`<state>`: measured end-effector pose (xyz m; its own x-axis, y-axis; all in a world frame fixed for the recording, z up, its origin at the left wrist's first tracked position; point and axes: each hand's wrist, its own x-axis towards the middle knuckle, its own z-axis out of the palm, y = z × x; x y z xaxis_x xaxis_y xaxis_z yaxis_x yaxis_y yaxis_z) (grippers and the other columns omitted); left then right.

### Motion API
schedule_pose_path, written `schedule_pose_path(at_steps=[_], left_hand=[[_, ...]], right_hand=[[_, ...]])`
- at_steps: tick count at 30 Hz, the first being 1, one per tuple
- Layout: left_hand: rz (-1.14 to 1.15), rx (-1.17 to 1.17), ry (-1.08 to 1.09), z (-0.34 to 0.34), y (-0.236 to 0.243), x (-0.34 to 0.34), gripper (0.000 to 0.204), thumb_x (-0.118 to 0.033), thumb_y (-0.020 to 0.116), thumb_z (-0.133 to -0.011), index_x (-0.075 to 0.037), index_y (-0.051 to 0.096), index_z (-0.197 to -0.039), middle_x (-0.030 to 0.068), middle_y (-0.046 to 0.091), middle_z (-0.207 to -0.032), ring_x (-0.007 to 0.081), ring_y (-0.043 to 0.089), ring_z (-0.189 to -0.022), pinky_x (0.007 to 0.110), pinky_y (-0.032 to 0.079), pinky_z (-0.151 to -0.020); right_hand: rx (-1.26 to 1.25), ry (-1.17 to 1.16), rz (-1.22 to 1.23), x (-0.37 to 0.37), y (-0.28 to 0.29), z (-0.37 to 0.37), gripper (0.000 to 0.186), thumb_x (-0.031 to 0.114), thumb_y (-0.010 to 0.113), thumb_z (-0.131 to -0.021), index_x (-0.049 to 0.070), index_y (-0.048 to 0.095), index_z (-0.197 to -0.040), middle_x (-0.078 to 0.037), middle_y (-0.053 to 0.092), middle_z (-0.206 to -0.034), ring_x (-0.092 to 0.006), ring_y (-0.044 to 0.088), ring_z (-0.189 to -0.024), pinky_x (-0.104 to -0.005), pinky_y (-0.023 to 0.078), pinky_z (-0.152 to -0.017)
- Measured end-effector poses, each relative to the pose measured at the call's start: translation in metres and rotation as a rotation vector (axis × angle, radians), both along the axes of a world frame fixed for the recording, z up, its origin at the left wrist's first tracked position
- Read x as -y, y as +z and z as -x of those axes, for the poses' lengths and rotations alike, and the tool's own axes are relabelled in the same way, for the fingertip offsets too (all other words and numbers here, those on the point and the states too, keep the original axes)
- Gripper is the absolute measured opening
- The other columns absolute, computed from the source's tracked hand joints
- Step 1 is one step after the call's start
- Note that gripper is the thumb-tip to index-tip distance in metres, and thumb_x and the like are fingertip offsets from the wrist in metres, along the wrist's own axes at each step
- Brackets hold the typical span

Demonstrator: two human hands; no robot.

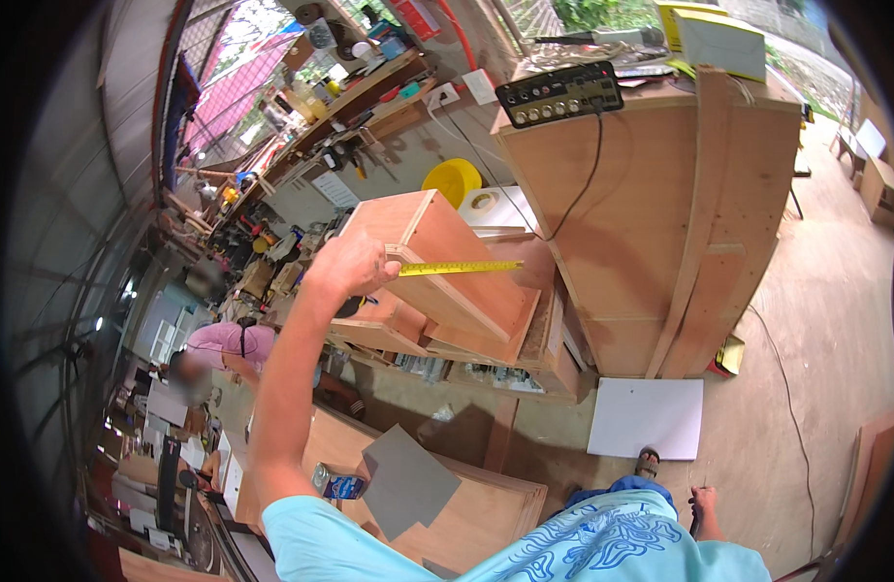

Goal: The person measures and marks a gray board with a tape measure and utility knife, then cuts it along the marked line. They also measure a wooden drawer component and mark the board again before cutting.

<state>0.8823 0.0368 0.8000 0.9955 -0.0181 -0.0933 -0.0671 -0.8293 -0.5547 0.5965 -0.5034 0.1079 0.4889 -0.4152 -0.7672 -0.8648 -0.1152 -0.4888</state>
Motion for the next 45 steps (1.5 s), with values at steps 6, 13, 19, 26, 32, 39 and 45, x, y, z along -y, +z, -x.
schedule_pose_path(at_steps=[6,13,19,26,32,39,45], left_hand=[[0.254,0.157,-0.016,0.035,0.002,-0.050,0.048,-0.042,0.053,-0.090,0.002,0.067,-0.076,0.0242,0.063,-0.073,0.0399,0.062,-0.071,0.046,0.051,-0.072],[0.385,0.223,0.158,0.065,-0.001,-0.073,0.050,-0.040,0.051,-0.095,0.003,0.064,-0.074,0.0279,0.059,-0.072,0.0433,0.058,-0.067,0.048,0.049,-0.067],[0.567,0.187,0.277,0.072,0.024,-0.077,0.056,-0.045,0.055,-0.094,0.005,0.063,-0.070,0.0240,0.054,-0.059,0.0336,0.047,-0.051,0.044,0.045,-0.056],[0.684,0.335,0.337,0.066,0.036,-0.128,0.062,-0.049,0.056,-0.089,0.004,0.062,-0.059,0.0107,0.057,-0.051,0.0195,0.059,-0.052,0.035,0.046,-0.056],[0.804,0.119,0.451,0.062,0.050,-0.177,0.055,-0.049,0.062,-0.085,-0.001,0.065,-0.058,0.0056,0.058,-0.051,0.0147,0.056,-0.049,0.031,0.044,-0.052],[0.819,-0.094,0.324,0.004,0.058,-0.211,0.050,-0.043,0.070,-0.083,-0.003,0.060,-0.054,0.0010,0.056,-0.051,0.0082,0.048,-0.046,0.028,0.039,-0.046],[0.661,-0.220,0.141,-0.064,0.060,-0.272,0.054,-0.049,0.062,-0.083,-0.002,0.065,-0.057,0.0036,0.062,-0.055,0.0123,0.057,-0.051,0.029,0.045,-0.051]], right_hand=[[0.084,0.096,0.056,0.051,0.007,-0.068,0.024,0.020,0.066,-0.082,-0.004,0.065,-0.083,-0.016,0.064,-0.060,-0.0218,0.056,-0.042,-0.0375,0.045,-0.036],[0.076,0.266,0.059,0.059,0.028,-0.130,0.026,0.023,0.066,-0.085,-0.001,0.064,-0.094,-0.014,0.066,-0.063,-0.0209,0.054,-0.042,-0.0359,0.044,-0.037],[0.116,0.361,-0.006,0.053,0.013,-0.143,0.026,0.023,0.065,-0.085,-0.003,0.063,-0.090,-0.015,0.066,-0.064,-0.0214,0.053,-0.041,-0.0358,0.045,-0.037],[-0.169,0.351,-0.069,0.054,0.010,-0.156,0.031,0.025,0.063,-0.084,-0.002,0.062,-0.068,-0.017,0.065,-0.061,-0.0221,0.052,-0.038,-0.0368,0.044,-0.035],[-0.325,0.231,-0.273,0.048,0.063,-0.176,0.033,0.024,0.062,-0.084,-0.002,0.060,-0.064,-0.017,0.064,-0.058,-0.0227,0.053,-0.038,-0.0381,0.044,-0.035],[0.104,0.272,0.202,-0.007,0.018,-0.152,0.033,0.027,0.062,-0.081,-0.002,0.063,-0.067,-0.015,0.064,-0.059,-0.0217,0.054,-0.040,-0.0382,0.047,-0.038],[0.118,0.269,0.224,-0.110,0.063,-0.180,0.031,0.026,0.060,-0.082,-0.005,0.065,-0.080,-0.015,0.067,-0.063,-0.0207,0.053,-0.038,-0.0364,0.046,-0.036]])
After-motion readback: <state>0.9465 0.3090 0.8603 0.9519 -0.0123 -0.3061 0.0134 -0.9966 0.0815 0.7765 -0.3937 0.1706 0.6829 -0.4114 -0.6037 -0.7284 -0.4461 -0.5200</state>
